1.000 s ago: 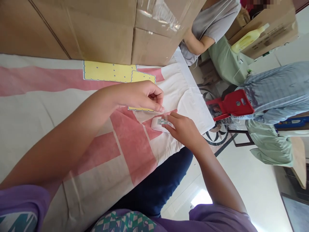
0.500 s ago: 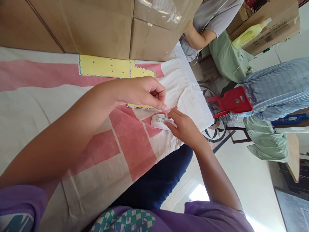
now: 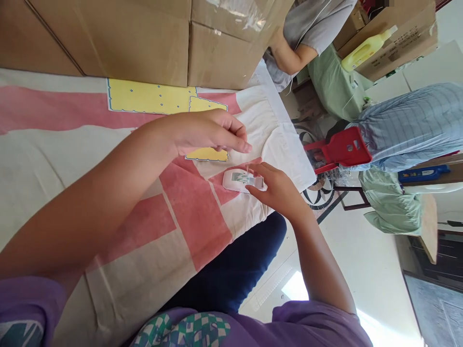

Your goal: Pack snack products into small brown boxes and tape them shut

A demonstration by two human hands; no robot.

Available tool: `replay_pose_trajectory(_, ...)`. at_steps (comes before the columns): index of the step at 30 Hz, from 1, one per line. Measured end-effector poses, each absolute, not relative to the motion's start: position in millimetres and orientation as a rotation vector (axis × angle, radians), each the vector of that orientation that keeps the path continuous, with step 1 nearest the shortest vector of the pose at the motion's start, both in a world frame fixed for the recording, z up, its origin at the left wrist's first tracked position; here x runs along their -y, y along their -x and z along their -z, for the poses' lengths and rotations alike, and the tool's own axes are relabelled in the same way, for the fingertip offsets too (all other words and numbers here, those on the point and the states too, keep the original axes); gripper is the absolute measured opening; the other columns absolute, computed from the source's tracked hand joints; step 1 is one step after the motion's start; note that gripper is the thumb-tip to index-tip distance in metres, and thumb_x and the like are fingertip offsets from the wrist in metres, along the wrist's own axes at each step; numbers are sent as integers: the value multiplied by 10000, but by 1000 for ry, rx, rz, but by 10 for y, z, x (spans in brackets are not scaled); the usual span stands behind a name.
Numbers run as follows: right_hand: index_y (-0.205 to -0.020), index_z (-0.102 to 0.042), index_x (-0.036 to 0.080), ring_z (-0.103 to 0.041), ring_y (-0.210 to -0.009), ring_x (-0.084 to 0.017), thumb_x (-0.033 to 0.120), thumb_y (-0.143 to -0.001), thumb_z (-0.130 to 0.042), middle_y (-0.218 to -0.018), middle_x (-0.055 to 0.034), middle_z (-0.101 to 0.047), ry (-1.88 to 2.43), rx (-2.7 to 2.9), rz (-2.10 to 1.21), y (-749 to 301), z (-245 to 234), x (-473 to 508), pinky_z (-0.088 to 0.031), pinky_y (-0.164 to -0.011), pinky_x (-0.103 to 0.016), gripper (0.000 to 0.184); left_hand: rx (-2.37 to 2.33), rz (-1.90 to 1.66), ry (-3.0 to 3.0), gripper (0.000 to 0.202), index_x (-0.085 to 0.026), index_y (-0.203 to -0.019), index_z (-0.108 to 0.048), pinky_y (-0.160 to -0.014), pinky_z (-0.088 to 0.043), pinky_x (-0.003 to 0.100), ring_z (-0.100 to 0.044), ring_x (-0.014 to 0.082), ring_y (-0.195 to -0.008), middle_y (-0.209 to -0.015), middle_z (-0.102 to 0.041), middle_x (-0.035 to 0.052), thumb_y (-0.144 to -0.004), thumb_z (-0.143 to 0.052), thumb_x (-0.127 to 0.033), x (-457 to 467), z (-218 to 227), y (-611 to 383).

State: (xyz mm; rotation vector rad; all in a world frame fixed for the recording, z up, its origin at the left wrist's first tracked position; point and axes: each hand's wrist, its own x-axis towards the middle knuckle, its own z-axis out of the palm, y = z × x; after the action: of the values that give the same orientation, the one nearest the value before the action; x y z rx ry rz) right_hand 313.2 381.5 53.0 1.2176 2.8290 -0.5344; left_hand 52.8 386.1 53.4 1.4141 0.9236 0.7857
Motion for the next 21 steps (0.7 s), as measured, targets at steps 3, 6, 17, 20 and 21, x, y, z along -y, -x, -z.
replay_pose_trajectory(3,-1180,-700,241,-598,-771,-184,342,-963,-666,-1077,-69,-712,-1181,-2911,562,-3076,-485,-3816,-495,-730,-349,242,-911,-825,-1416,240,-181,-744,-641,-678,-318,296,-526,149,-729,-718,-512,27,-716,-792,-365,-3848,-571,-500)
replay_pose_trajectory(6,-1078,-713,221,-587,-756,-173,339,-977,-659,-1026,-65,-713,-1164,-2922,579,-3020,-461,-3831,-483,-734,-339,164,-909,-824,-1413,242,-179,-739,-625,-680,-309,296,-513,143,-727,-721,-497,24,-727,-784,-362,-3824,-597,-488)
replay_pose_trajectory(17,-952,-727,227,-561,-662,-157,385,-934,-698,-787,-4,-689,-1303,-2777,653,-3187,-456,-3931,-426,-643,-310,162,-939,-784,-1446,227,-192,-770,-633,-695,-318,301,-528,149,-737,-737,-495,5,-733,-770,-369,-3838,-552,-520)
replay_pose_trajectory(20,-958,-762,240,-589,-682,-163,404,-967,-642,-870,-21,-754,-1290,-2750,760,-3221,-440,-3956,-428,-644,-319,203,-947,-781,-1438,242,-192,-786,-630,-695,-316,296,-526,148,-736,-738,-499,6,-737,-775,-379,-3837,-551,-523)
replay_pose_trajectory(21,-944,-763,239,-584,-676,-161,412,-967,-642,-873,-23,-758,-1308,-2753,801,-3224,-425,-3958,-429,-642,-320,212,-953,-785,-1435,241,-191,-782,-625,-696,-316,296,-525,148,-741,-738,-500,7,-737,-776,-373,-3834,-556,-521)
